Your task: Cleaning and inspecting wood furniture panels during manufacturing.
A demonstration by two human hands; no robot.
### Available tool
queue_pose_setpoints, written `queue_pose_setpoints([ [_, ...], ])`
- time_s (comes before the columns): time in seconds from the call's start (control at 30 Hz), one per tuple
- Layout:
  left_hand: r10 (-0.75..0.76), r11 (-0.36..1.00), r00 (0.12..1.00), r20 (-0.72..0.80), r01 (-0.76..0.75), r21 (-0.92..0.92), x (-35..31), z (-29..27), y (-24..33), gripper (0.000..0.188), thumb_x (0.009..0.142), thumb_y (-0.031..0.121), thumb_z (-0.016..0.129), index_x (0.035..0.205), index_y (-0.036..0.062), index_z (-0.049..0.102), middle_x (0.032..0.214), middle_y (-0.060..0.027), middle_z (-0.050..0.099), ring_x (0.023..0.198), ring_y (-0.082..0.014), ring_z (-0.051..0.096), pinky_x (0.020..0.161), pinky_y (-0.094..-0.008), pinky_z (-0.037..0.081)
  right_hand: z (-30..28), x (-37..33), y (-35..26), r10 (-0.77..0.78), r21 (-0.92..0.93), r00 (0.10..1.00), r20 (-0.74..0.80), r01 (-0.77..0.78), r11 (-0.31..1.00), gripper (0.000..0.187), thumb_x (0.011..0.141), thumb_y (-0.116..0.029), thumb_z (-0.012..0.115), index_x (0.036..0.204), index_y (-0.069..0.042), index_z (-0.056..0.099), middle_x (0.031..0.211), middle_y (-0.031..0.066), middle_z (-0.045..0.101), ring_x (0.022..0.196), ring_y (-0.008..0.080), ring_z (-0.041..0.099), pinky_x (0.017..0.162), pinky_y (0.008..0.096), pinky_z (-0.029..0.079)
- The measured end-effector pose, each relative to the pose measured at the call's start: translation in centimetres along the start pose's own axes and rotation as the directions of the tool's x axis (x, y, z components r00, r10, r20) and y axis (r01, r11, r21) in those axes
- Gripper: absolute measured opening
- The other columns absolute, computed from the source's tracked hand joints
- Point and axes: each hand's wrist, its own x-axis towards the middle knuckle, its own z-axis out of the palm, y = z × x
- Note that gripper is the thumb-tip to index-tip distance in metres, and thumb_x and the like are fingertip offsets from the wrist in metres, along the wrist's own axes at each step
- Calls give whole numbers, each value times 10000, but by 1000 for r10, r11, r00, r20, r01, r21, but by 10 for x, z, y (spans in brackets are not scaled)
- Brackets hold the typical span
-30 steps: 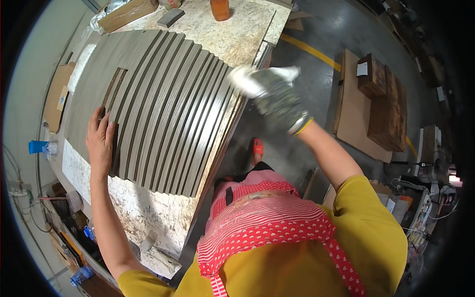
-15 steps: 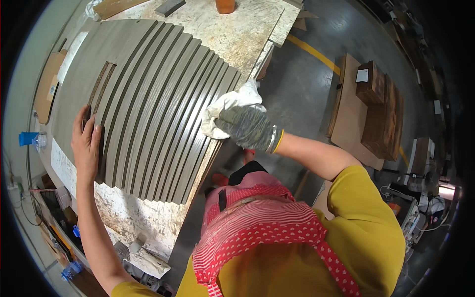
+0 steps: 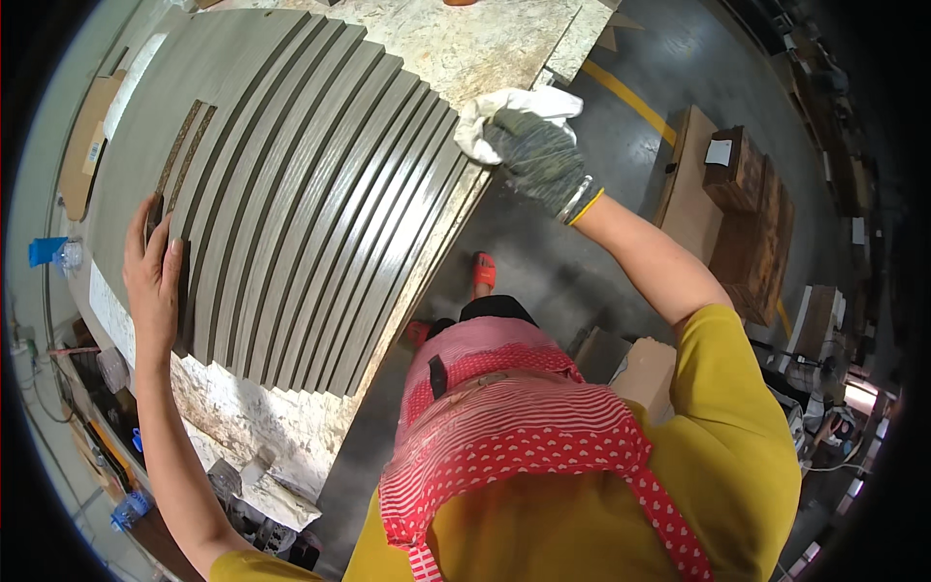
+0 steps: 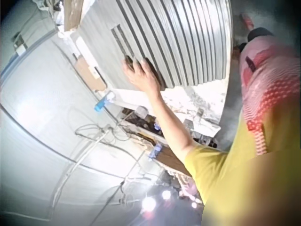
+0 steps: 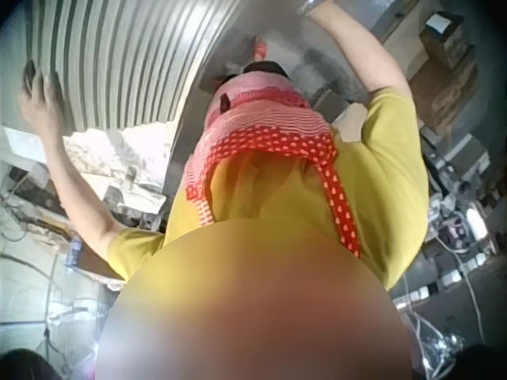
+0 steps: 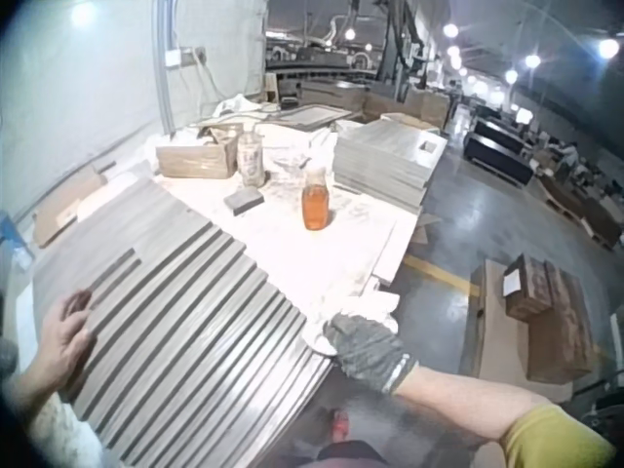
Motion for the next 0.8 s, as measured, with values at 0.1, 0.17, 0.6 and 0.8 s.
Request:
queue_pose_setpoints([
  [0.1,-1,999,1000,1,1,52,4,4,3,435,949,332,458,1220,6,556,1401,-126,396,1301,-295,375,1071,-391,281,-4,-9,-34,-75,-132,995,65,84,988,278,836,-176,556,1074,-36,587,902,93,615,769,217,598,664,313,480],
  [0.17,-19,999,1000,21,19,33,0,0,1,448,951,330,451,1249,5,534,1415,-118,382,1315,-286,357,1084,-387,268,-12,-20,-69,-140,-282,979,149,177,943,379,790,-149,556,1159,-63,565,989,106,608,847,270,607,687,353,488],
  [0.6,0,1000,1000,26,0,-16,-1,1,-5,472,953,329,442,1275,-9,506,1427,-113,365,1327,-276,340,1090,-387,257,-2,1,-4,255,169,905,341,-326,930,306,822,-158,527,1103,-47,579,1061,153,592,864,305,608,771,367,497],
  [0.8,-12,1000,999,39,12,3,1,4,-2,453,959,309,429,1272,-10,508,1427,-115,364,1324,-277,345,1092,-375,254,-42,20,29,188,13,962,200,-194,981,290,843,-208,533,1066,-31,588,1045,179,577,896,308,600,752,423,493],
])
